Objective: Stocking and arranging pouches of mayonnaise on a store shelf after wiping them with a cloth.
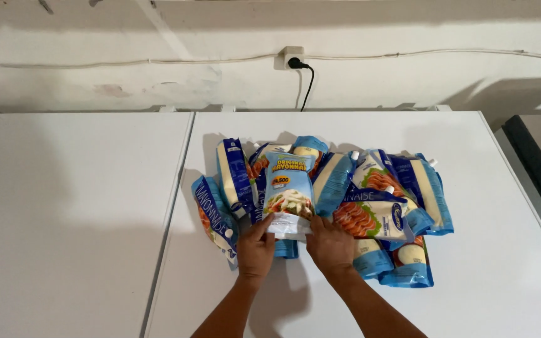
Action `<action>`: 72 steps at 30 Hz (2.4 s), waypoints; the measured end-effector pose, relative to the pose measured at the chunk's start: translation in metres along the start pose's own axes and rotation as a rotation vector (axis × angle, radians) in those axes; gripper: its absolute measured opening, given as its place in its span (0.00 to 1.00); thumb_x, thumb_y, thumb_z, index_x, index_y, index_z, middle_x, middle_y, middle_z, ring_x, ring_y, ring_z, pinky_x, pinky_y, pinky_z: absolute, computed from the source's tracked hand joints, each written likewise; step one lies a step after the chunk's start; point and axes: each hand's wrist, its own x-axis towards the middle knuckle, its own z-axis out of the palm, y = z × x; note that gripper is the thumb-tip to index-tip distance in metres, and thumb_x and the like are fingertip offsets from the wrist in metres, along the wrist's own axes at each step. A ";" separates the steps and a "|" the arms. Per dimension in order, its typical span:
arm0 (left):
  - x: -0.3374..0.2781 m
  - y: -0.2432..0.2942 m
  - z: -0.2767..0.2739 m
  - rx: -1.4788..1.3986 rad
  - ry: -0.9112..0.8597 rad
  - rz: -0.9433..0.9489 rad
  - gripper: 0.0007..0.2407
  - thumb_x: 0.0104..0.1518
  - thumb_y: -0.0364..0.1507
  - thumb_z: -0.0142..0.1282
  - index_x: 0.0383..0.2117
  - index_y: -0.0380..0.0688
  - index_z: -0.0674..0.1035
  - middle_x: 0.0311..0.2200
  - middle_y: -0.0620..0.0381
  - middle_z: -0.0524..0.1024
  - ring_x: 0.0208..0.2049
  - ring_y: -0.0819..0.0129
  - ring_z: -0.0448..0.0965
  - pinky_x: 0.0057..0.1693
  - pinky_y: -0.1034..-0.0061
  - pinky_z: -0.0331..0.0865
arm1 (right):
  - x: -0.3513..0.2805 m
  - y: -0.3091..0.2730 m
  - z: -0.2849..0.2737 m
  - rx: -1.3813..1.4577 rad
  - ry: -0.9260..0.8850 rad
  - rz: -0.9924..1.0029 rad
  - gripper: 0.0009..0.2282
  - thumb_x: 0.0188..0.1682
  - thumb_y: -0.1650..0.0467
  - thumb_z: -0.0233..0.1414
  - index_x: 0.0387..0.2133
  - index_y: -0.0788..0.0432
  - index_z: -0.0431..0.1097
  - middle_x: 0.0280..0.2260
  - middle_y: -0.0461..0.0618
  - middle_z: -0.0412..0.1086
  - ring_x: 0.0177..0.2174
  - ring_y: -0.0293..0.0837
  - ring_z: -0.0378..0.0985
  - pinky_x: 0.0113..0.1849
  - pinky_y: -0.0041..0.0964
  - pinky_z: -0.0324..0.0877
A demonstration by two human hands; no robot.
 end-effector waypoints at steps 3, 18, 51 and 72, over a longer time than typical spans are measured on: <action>0.000 0.003 0.002 -0.025 0.000 -0.345 0.15 0.54 0.22 0.62 0.46 0.55 0.83 0.34 0.52 0.83 0.28 0.63 0.85 0.39 0.71 0.78 | -0.001 0.006 0.011 -0.114 -0.203 0.106 0.11 0.50 0.64 0.56 0.43 0.52 0.70 0.38 0.48 0.77 0.35 0.49 0.82 0.36 0.45 0.78; 0.096 0.006 -0.002 0.030 -0.111 -0.357 0.13 0.64 0.32 0.49 0.48 0.42 0.81 0.45 0.45 0.81 0.43 0.53 0.84 0.51 0.63 0.77 | 0.119 0.017 -0.027 0.520 -0.319 0.449 0.15 0.52 0.63 0.48 0.48 0.56 0.73 0.39 0.61 0.77 0.32 0.55 0.84 0.37 0.48 0.78; 0.182 0.021 -0.020 -0.280 0.020 -0.481 0.11 0.59 0.34 0.57 0.39 0.39 0.84 0.33 0.53 0.85 0.34 0.68 0.83 0.43 0.72 0.73 | 0.151 0.026 -0.078 1.134 -0.093 0.491 0.09 0.51 0.70 0.55 0.35 0.67 0.74 0.17 0.53 0.73 0.15 0.42 0.77 0.19 0.37 0.70; 0.328 0.192 -0.148 -0.372 0.254 -0.090 0.09 0.59 0.31 0.57 0.38 0.38 0.84 0.25 0.59 0.81 0.25 0.73 0.77 0.36 0.74 0.72 | 0.271 -0.041 -0.253 1.408 0.273 0.284 0.08 0.51 0.71 0.58 0.32 0.68 0.71 0.18 0.48 0.65 0.14 0.38 0.67 0.17 0.35 0.63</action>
